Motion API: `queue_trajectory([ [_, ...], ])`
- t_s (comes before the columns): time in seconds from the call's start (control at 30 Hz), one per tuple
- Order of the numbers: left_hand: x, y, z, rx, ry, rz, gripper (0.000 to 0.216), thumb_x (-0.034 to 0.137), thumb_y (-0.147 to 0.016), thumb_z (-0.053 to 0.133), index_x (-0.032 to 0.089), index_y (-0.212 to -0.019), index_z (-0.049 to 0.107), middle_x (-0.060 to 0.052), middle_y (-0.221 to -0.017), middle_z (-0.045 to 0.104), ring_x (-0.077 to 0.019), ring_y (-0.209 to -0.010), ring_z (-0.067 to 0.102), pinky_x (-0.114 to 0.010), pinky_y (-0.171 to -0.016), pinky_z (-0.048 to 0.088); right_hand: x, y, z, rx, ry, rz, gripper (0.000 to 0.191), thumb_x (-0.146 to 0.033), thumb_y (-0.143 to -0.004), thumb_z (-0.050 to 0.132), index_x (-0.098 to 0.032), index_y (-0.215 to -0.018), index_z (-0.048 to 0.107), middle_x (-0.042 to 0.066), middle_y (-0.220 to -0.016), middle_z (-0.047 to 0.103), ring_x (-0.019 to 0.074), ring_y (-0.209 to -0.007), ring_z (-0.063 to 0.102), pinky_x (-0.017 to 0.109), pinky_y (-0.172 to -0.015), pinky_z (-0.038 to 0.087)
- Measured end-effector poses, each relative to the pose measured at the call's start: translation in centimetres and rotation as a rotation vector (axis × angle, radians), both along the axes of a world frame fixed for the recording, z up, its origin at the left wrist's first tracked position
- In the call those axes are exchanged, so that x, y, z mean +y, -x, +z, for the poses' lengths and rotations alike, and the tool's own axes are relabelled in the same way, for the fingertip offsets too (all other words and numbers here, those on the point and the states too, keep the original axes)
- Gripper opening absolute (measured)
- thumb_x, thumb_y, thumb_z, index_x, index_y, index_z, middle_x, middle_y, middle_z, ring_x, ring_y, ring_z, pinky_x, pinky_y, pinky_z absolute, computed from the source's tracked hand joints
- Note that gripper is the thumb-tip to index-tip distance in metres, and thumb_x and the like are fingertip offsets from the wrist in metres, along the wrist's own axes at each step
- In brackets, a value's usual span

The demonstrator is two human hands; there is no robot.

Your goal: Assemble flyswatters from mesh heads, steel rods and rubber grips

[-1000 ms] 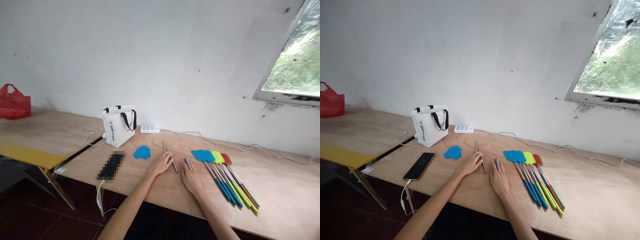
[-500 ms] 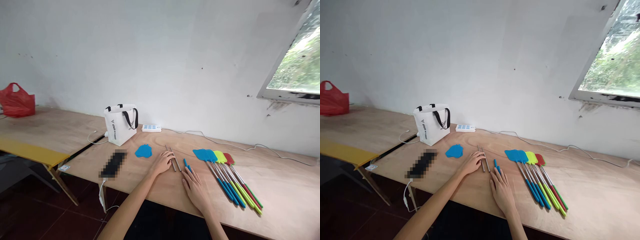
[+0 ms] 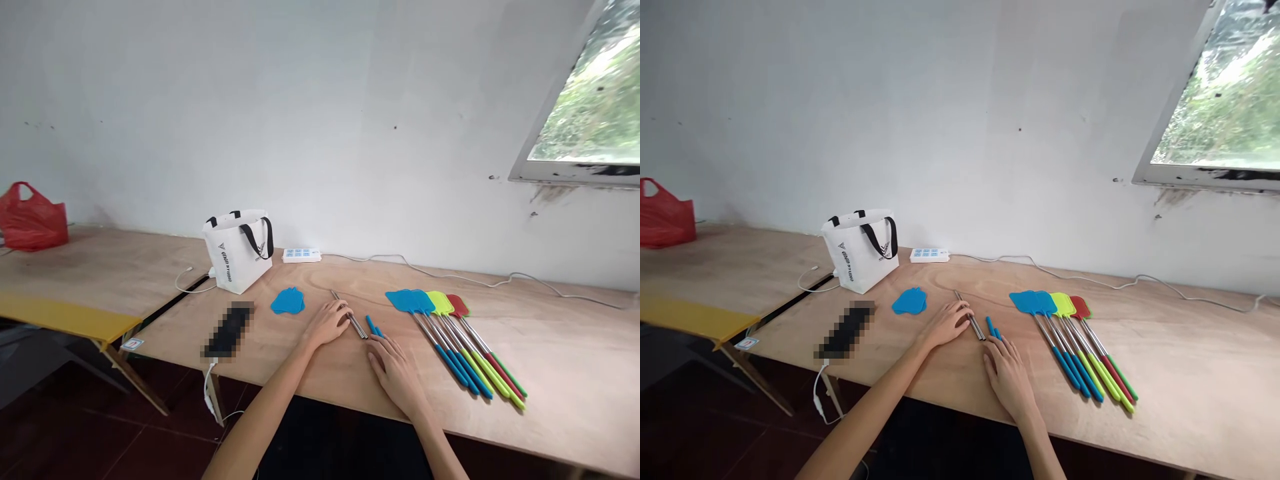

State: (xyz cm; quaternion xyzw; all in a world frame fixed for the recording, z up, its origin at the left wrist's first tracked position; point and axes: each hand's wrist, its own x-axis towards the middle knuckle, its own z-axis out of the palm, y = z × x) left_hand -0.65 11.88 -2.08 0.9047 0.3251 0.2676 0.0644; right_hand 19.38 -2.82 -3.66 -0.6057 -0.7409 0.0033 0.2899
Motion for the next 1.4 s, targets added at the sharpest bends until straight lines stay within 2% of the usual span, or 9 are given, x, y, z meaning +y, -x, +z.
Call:
queue_trajectory([
  [0.17, -0.2, 0.0, 0.2, -0.034, -0.006, -0.022, 0.017, 0.026, -0.093, 0.060, 0.024, -0.109, 0.061, -0.005, -0.123, 0.066, -0.0230, -0.119, 0.059, -0.038, -0.106, 0.041, 0.1, 0.1, -0.4, 0.006, -0.012, -0.050, 0.042, -0.036, -0.102, 0.039, -0.028, -0.138, 0.057, 0.005, -0.148, 0.056, 0.0247, -0.139, 0.050, 0.045, -0.114, 0.042],
  [0.3, -0.3, 0.0, 0.4, -0.017, -0.032, -0.024, 0.014, 0.025, -0.090, 0.062, 0.024, -0.104, 0.061, -0.002, -0.110, 0.068, -0.0222, -0.108, 0.061, -0.038, -0.103, 0.041, 0.3, 0.2, -0.8, -0.005, -0.012, -0.059, 0.044, -0.035, -0.101, 0.039, -0.027, -0.141, 0.055, 0.005, -0.151, 0.053, 0.0253, -0.143, 0.045, 0.047, -0.117, 0.039],
  [0.5, -0.6, 0.0, 0.7, -0.006, -0.025, -0.045, 0.012, 0.018, -0.085, 0.064, 0.024, -0.095, 0.064, -0.001, -0.102, 0.069, -0.0204, -0.099, 0.062, -0.035, -0.095, 0.042, 0.4, 0.1, -1.0, 0.010, -0.003, -0.087, 0.045, -0.037, -0.101, 0.040, -0.025, -0.142, 0.054, 0.007, -0.153, 0.051, 0.0263, -0.143, 0.044, 0.048, -0.116, 0.040],
  [0.6, -0.8, 0.1, 0.6, -0.033, 0.005, -0.031, 0.007, 0.029, -0.089, 0.068, 0.024, -0.093, 0.064, 0.001, -0.099, 0.068, -0.0197, -0.096, 0.062, -0.034, -0.091, 0.042, 0.7, -0.8, -0.9, 0.085, 0.027, -0.094, 0.049, -0.038, -0.100, 0.041, -0.024, -0.146, 0.049, 0.008, -0.150, 0.055, 0.0267, -0.140, 0.049, 0.049, -0.115, 0.041],
  [0.73, -0.9, 0.3, 0.4, 0.008, 0.031, -0.001, 0.027, 0.050, -0.089, 0.071, 0.024, -0.090, 0.064, 0.000, -0.095, 0.068, -0.0203, -0.094, 0.061, -0.034, -0.086, 0.042, 1.2, -2.4, -0.8, 0.201, 0.080, -0.046, 0.050, -0.039, -0.097, 0.043, -0.024, -0.144, 0.052, 0.008, -0.143, 0.061, 0.0253, -0.133, 0.056, 0.047, -0.113, 0.044],
  [1.0, -0.6, 0.2, 0.1, 0.060, 0.008, 0.186, 0.054, 0.074, -0.084, 0.062, 0.021, -0.072, 0.055, -0.003, -0.083, 0.063, -0.0224, -0.086, 0.058, -0.036, -0.078, 0.039, 1.1, -2.5, -1.0, 0.233, 0.004, -0.023, 0.040, -0.040, -0.098, 0.040, -0.023, -0.126, 0.064, 0.009, -0.136, 0.066, 0.0271, -0.128, 0.060, 0.049, -0.111, 0.046],
  [1.17, -0.8, -0.1, 0.1, 0.029, -0.013, 0.237, 0.053, 0.072, -0.090, 0.055, 0.021, -0.073, 0.056, -0.003, -0.083, 0.064, -0.0227, -0.087, 0.059, -0.037, -0.080, 0.038, 0.3, -2.7, -0.4, 0.249, 0.014, -0.061, 0.036, -0.042, -0.100, 0.039, -0.026, -0.120, 0.064, 0.008, -0.116, 0.074, 0.0274, -0.109, 0.069, 0.046, -0.097, 0.053],
  [1.27, -0.5, -0.1, 0.2, -0.066, -0.026, 0.309, 0.046, 0.061, -0.099, 0.047, 0.022, -0.079, 0.059, -0.003, -0.088, 0.065, -0.0219, -0.091, 0.061, -0.038, -0.085, 0.038, 0.1, -2.8, -0.3, 0.216, 0.012, -0.041, 0.038, -0.044, -0.100, 0.040, -0.027, -0.126, 0.061, 0.007, -0.128, 0.069, 0.0266, -0.119, 0.064, 0.046, -0.103, 0.051],
  [1.4, 1.2, 1.3, 0.5, -0.120, -0.077, 0.510, 0.036, 0.050, -0.102, 0.047, 0.022, -0.085, 0.062, -0.004, -0.095, 0.066, -0.0231, -0.098, 0.061, -0.040, -0.093, 0.038, 0.2, -2.6, -1.0, 0.083, -0.010, -0.016, 0.044, -0.044, -0.101, 0.041, -0.027, -0.138, 0.057, 0.007, -0.150, 0.054, 0.0275, -0.141, 0.046, 0.051, -0.117, 0.039],
])
